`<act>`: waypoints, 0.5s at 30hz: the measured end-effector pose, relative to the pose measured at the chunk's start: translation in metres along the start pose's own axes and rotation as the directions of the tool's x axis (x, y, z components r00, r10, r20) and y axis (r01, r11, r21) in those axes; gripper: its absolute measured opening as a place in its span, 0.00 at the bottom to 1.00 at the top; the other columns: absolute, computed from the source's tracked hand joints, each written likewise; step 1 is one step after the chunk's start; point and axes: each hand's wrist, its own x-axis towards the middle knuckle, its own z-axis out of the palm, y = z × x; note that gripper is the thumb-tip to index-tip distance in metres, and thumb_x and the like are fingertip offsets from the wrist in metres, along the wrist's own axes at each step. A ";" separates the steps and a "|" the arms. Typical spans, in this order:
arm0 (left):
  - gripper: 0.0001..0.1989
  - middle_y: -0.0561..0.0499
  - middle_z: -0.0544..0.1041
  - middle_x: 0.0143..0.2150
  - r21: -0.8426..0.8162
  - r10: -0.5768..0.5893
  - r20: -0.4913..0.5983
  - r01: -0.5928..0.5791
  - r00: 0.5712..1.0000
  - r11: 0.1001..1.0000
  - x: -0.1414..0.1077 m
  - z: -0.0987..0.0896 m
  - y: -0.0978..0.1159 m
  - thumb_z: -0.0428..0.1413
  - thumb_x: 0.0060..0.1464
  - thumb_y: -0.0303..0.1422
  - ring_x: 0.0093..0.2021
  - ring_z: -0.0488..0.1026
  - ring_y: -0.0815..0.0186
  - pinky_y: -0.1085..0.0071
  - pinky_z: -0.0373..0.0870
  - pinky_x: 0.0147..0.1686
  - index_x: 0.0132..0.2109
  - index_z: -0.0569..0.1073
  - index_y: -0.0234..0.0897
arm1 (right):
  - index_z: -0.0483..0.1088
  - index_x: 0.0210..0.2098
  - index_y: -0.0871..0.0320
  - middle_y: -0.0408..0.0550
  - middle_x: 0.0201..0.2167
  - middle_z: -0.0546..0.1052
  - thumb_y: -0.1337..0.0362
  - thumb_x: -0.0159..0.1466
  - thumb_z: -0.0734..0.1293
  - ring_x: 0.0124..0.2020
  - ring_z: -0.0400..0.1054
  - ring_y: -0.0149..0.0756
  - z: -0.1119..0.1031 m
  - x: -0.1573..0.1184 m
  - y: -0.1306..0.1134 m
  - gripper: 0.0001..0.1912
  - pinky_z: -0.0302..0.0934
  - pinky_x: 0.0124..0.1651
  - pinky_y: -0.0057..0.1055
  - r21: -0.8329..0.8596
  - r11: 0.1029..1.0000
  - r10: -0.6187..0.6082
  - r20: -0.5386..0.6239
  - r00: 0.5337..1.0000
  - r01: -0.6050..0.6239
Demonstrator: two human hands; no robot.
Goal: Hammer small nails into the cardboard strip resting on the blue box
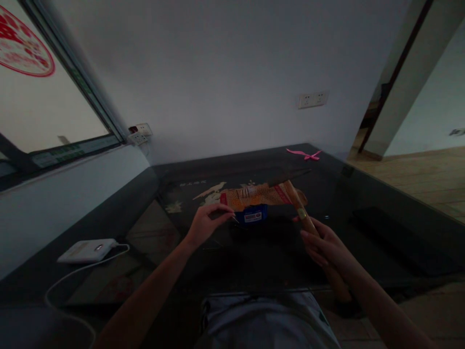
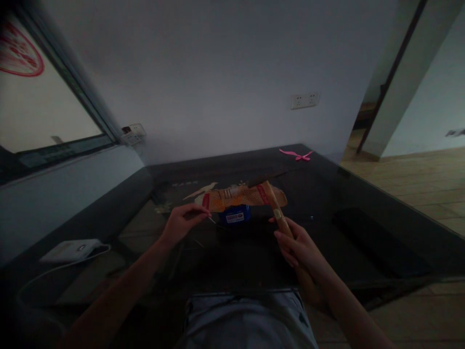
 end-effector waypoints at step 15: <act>0.09 0.50 0.77 0.33 0.089 0.103 -0.109 -0.094 0.989 0.992 0.094 0.054 -0.019 0.58 0.48 0.27 0.35 0.75 0.68 0.72 0.71 0.38 0.40 0.73 0.34 | 0.55 0.54 0.57 0.28 0.11 0.56 0.55 0.58 0.66 0.07 0.45 0.19 0.003 0.001 0.000 0.29 0.44 0.10 0.18 0.003 1.000 -0.028 -0.031 0.999 0.028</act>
